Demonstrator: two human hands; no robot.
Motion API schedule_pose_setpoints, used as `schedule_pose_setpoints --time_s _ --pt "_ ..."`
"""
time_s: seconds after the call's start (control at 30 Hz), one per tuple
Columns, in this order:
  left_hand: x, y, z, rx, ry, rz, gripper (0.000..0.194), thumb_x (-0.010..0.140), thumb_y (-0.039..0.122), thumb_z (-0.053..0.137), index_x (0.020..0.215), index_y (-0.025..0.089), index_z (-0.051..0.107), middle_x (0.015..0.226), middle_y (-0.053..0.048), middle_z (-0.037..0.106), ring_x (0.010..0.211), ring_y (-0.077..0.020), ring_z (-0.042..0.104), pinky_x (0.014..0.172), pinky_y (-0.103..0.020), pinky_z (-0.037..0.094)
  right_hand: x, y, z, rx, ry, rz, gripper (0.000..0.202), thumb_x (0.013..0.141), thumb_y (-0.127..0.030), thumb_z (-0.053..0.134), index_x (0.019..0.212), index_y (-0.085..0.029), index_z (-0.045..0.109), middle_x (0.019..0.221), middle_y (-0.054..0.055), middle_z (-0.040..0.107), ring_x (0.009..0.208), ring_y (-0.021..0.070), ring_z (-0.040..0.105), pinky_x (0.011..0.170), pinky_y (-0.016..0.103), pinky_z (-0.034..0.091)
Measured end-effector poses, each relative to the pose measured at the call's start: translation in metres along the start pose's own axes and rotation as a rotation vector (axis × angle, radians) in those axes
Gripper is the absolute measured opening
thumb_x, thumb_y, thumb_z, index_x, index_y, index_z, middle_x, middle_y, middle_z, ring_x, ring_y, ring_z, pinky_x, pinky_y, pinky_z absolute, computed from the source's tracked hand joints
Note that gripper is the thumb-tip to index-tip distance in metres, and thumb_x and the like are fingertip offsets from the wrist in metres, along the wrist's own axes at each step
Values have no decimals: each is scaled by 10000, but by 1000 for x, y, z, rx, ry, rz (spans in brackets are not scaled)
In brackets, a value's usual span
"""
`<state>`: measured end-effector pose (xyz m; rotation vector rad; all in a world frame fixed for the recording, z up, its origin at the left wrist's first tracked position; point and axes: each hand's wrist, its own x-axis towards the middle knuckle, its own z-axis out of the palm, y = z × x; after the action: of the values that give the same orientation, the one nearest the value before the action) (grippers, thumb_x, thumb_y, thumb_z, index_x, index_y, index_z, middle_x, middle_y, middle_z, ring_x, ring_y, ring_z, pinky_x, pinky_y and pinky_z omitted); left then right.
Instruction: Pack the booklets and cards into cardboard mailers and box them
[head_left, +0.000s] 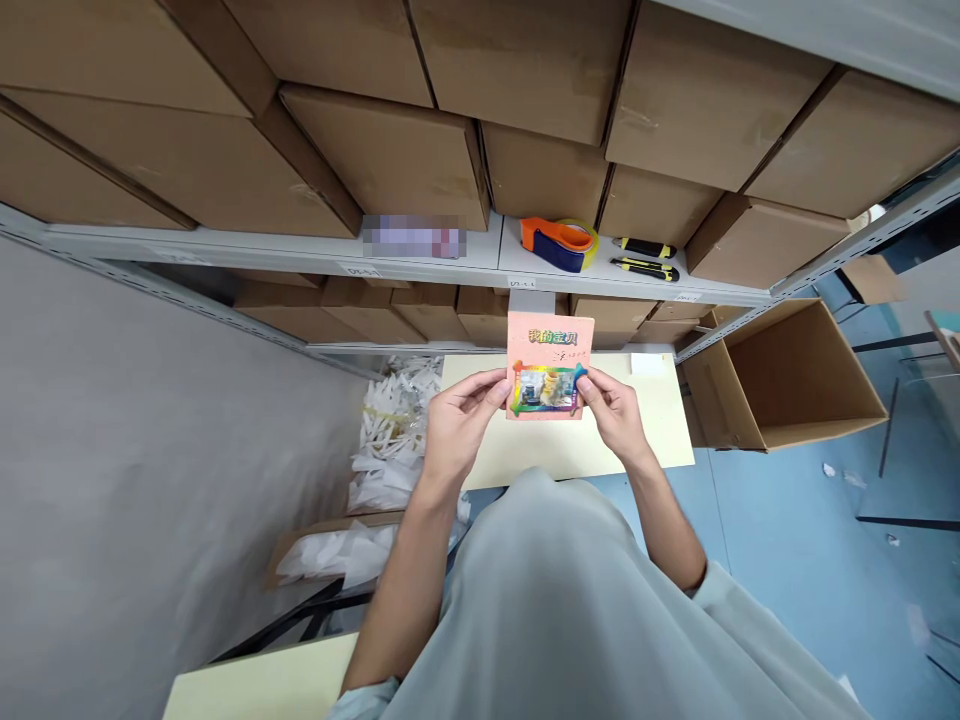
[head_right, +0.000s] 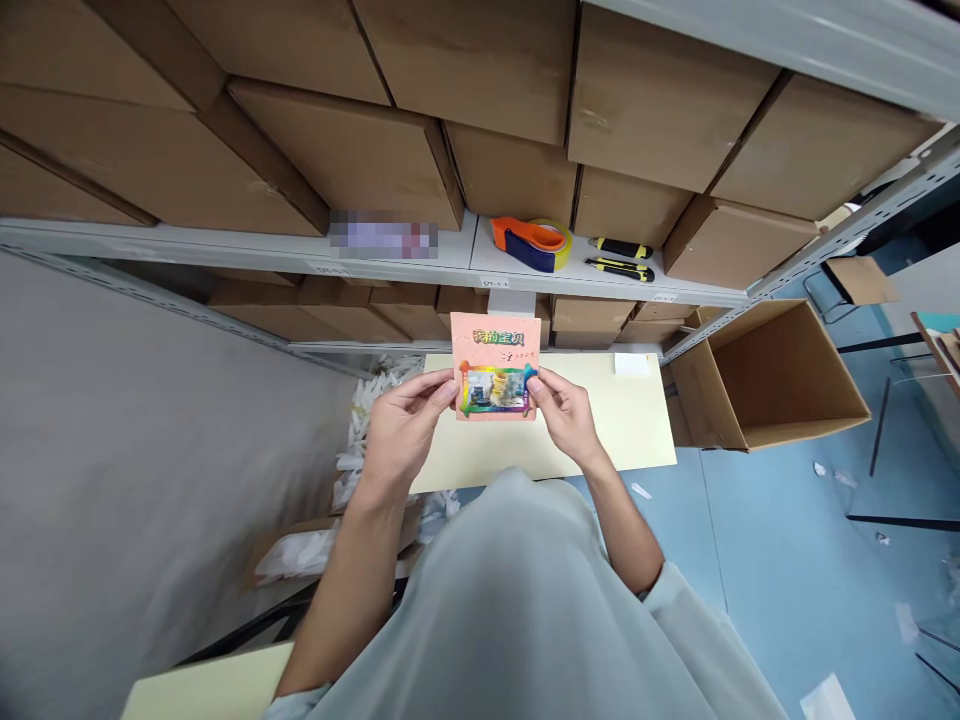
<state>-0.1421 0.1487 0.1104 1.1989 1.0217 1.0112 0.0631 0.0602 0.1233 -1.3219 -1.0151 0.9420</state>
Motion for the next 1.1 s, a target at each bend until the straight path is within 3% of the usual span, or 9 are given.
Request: schedule_pose_setpoints --time_s 0.2,0.33,0.43,0.53,0.63,0.7,0.87,1.0,1.1 --pt "-5 -4 11 -44 -47 -37 646 712 683 976 1085 163 884 1076 -148 864 1044 -310 831 976 -436 695 4 7 -5 -50 47 -24 564 1033 -735 624 1149 -224 833 1005 58 813 943 235 727 834 331 639" --pt "-8 -6 22 -20 53 28 621 736 687 955 1057 160 886 1048 -138 869 977 -298 844 924 -423 715 -1 12 3 -67 243 -72 552 1031 -691 661 1325 -249 811 1353 97 810 1286 295 746 1124 442 623" --pt "-15 -10 36 35 156 121 576 816 666 901 1095 162 882 1078 -123 872 923 -279 848 856 -403 730 -13 13 17 -66 344 -68 553 1033 -626 697 1436 -253 765 1487 116 753 1374 305 734 1194 482 602" --pt "-26 -14 49 118 135 217 478 929 593 824 1175 185 874 1126 -107 871 939 -264 851 874 -400 734 -24 15 32 -1 258 -24 560 978 -602 782 1407 -243 783 1443 104 780 1304 308 779 1138 470 654" --pt "-36 -15 54 222 -43 320 359 1037 497 718 1218 225 867 1210 -103 857 1078 -255 837 999 -402 706 -27 18 40 68 263 28 550 907 -608 856 1293 -217 819 1282 74 846 1165 286 823 1074 439 690" --pt "-36 -14 52 249 -117 341 335 1075 459 667 1239 238 858 1230 -102 851 1095 -239 827 1003 -383 697 -25 19 38 131 279 78 542 904 -639 844 1226 -204 829 1164 62 869 1046 266 839 994 416 714" --pt "-17 -9 33 253 62 308 475 972 519 796 1348 229 787 1372 -126 781 1089 -226 777 923 -361 687 -22 16 20 193 235 139 595 884 -697 837 1207 -197 835 1055 67 879 940 267 840 873 389 716" --pt "-7 -8 25 135 -121 120 466 923 583 826 1166 186 827 1184 -119 825 996 -231 779 895 -356 671 -20 13 12 165 198 157 626 851 -739 846 1170 -200 837 1015 66 877 900 266 829 849 395 711" --pt "-7 -9 22 116 -133 103 421 915 575 836 1088 191 844 1098 -101 837 987 -240 778 935 -374 650 -14 16 8 117 177 142 636 840 -774 834 1129 -208 839 1005 70 873 916 268 822 868 403 702"
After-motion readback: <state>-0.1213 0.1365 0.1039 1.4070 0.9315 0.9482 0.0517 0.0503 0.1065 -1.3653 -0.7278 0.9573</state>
